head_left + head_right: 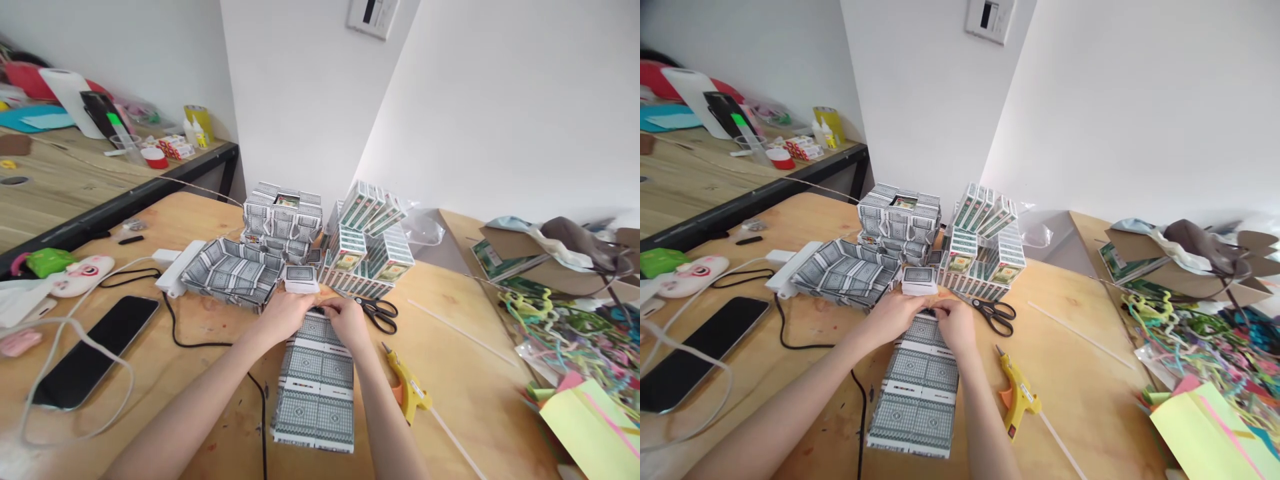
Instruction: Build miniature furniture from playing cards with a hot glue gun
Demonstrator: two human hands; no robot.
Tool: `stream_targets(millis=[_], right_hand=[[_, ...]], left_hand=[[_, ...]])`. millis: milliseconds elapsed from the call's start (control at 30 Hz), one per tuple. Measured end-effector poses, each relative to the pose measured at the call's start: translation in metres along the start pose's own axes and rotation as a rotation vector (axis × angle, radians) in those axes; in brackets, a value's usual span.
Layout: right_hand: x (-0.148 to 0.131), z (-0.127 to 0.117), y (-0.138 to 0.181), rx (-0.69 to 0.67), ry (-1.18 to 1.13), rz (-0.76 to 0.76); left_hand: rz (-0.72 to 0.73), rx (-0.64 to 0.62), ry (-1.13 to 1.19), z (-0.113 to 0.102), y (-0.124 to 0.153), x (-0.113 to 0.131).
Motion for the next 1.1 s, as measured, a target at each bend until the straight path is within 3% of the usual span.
stream_targets(millis=[233,400,600,1100], right_hand=[[-0.020,-0.003,-0.006,-0.078,0.168,-0.086],[-0.029,-0.001,-0.007,-0.124,0.270,-0.146],[-0.035,0.005,-0.012,-0.219,0.384,-0.224],[-0.035,0.015,-0.008,-0.230,0.486,-0.218]], left_hand=[[0.008,0.013,0.019,-0.006,0.001,0.004],[0.043,0.046,-0.095,-0.004,0.000,0.010],[0.123,-0.001,-0.185,0.004,0.000,0.019],[0.125,0.023,0.040,0.005,-0.001,0.014]])
Point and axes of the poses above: each hand's wrist, its own y-axis away from the middle knuckle, its own z-axis out of the palm, x = y × z, the point moved 10 cm from there along -y, towards the middle knuckle, and after that the axes turned 5 degrees about y, right-handed, at the moved point
